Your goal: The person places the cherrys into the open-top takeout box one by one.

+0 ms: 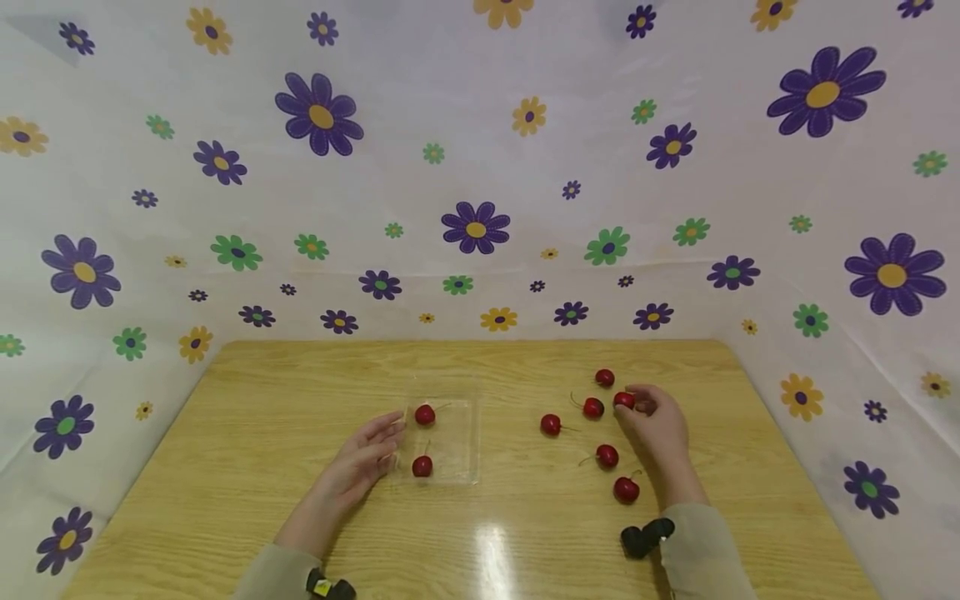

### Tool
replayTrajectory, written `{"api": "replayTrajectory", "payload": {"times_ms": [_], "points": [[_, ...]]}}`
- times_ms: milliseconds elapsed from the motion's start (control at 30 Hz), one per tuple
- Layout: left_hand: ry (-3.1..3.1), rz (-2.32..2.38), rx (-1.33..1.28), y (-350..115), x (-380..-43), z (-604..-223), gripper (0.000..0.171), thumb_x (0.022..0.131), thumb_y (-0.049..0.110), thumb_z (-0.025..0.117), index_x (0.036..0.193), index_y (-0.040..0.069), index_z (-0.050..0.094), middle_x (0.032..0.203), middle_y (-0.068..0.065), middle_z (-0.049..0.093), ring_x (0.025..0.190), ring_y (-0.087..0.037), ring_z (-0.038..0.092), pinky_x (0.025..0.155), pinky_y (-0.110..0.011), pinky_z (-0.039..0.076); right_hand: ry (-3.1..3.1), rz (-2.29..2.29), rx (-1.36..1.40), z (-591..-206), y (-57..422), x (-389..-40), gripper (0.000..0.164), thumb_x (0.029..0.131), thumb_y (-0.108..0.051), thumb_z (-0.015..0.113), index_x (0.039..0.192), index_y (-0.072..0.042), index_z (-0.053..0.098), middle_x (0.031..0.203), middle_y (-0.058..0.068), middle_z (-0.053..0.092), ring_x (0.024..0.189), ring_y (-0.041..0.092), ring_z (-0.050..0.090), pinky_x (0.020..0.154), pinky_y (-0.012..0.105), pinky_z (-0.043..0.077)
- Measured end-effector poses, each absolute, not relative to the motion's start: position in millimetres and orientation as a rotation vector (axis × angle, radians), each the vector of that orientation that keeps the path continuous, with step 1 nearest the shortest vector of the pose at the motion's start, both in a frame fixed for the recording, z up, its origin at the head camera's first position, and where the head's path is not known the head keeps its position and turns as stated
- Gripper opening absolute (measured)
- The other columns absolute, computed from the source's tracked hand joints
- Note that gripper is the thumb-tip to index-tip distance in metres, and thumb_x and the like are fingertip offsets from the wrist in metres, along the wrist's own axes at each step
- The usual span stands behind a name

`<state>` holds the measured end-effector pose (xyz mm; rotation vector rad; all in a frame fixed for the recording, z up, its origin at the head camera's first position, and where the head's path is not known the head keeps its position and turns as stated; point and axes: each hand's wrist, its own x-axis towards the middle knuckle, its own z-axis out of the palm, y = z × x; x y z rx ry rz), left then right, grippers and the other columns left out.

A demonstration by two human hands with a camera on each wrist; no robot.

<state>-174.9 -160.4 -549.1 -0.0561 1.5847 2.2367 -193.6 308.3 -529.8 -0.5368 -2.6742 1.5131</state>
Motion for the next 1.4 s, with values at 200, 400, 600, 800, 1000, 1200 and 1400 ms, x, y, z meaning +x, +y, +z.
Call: {"api": "replayTrajectory", "payload": {"times_ms": [200,400,600,800,1000,1200,1400], "points": [[1.597,2.231,-0.048,-161.6,-175.9,-549.0,0.064,0.101,-0.005,0.054,0.161,-0.006,0.032,0.131,0.003,0.056,0.115,-0.007,0.056,0.084,-0.019,0.053,-2.655,1.532,-0.551,-530.4,305.8,-192.2,0.048,0.103,-0.026,0.070,0.147,-0.011,0.059,0.132,0.011,0.058,0.111,0.022,0.052,0.077,0.014,0.047],[1.592,2.232,-0.051,-162.5,-176.2,-550.0,0.064,0.101,-0.007,0.053,0.161,-0.007,0.030,0.129,0.004,0.056,0.114,-0.006,0.057,0.083,-0.018,0.052,-2.653,1.528,-0.555,-532.0,305.6,-191.3,0.047,0.102,-0.026,0.071,0.146,-0.010,0.060,0.131,0.010,0.058,0.111,0.020,0.051,0.077,0.013,0.047],[1.587,2.228,-0.046,-162.8,-175.0,-551.3,0.064,0.102,-0.005,0.054,0.162,-0.006,0.030,0.131,0.003,0.056,0.114,-0.006,0.056,0.083,-0.018,0.053,-2.664,1.547,-0.581,-530.2,304.6,-189.4,0.048,0.103,-0.024,0.069,0.148,-0.011,0.058,0.132,0.011,0.057,0.112,0.023,0.052,0.075,0.016,0.049],[1.586,2.236,-0.059,-162.3,-174.5,-551.4,0.063,0.102,-0.005,0.054,0.161,-0.006,0.032,0.129,0.004,0.057,0.113,-0.006,0.057,0.083,-0.018,0.053,-2.687,1.527,-0.595,-528.0,304.6,-188.5,0.049,0.102,-0.026,0.069,0.148,-0.012,0.058,0.135,0.014,0.057,0.115,0.025,0.052,0.078,0.019,0.047],[1.592,2.233,-0.048,-161.6,-174.6,-550.1,0.063,0.103,-0.004,0.054,0.162,-0.006,0.031,0.131,0.004,0.057,0.114,-0.006,0.057,0.083,-0.019,0.053,-2.704,1.485,-0.559,-527.4,309.1,-188.5,0.049,0.103,-0.026,0.069,0.147,-0.010,0.059,0.132,0.014,0.057,0.114,0.024,0.051,0.079,0.017,0.045],[1.589,2.233,-0.050,-160.8,-175.5,-550.3,0.064,0.102,-0.005,0.053,0.162,-0.006,0.030,0.130,0.003,0.057,0.114,-0.006,0.057,0.083,-0.018,0.053,-2.694,1.512,-0.530,-526.4,311.4,-187.8,0.048,0.103,-0.027,0.070,0.147,-0.010,0.059,0.131,0.012,0.057,0.113,0.023,0.051,0.078,0.016,0.047],[1.576,2.240,-0.040,-161.0,-176.0,-551.3,0.064,0.102,-0.007,0.053,0.162,-0.007,0.031,0.128,0.004,0.057,0.112,-0.006,0.058,0.082,-0.017,0.053,-2.707,1.461,-0.472,-523.6,309.0,-185.7,0.047,0.103,-0.029,0.071,0.145,-0.008,0.061,0.133,0.015,0.061,0.110,0.017,0.055,0.081,0.013,0.045]]}}
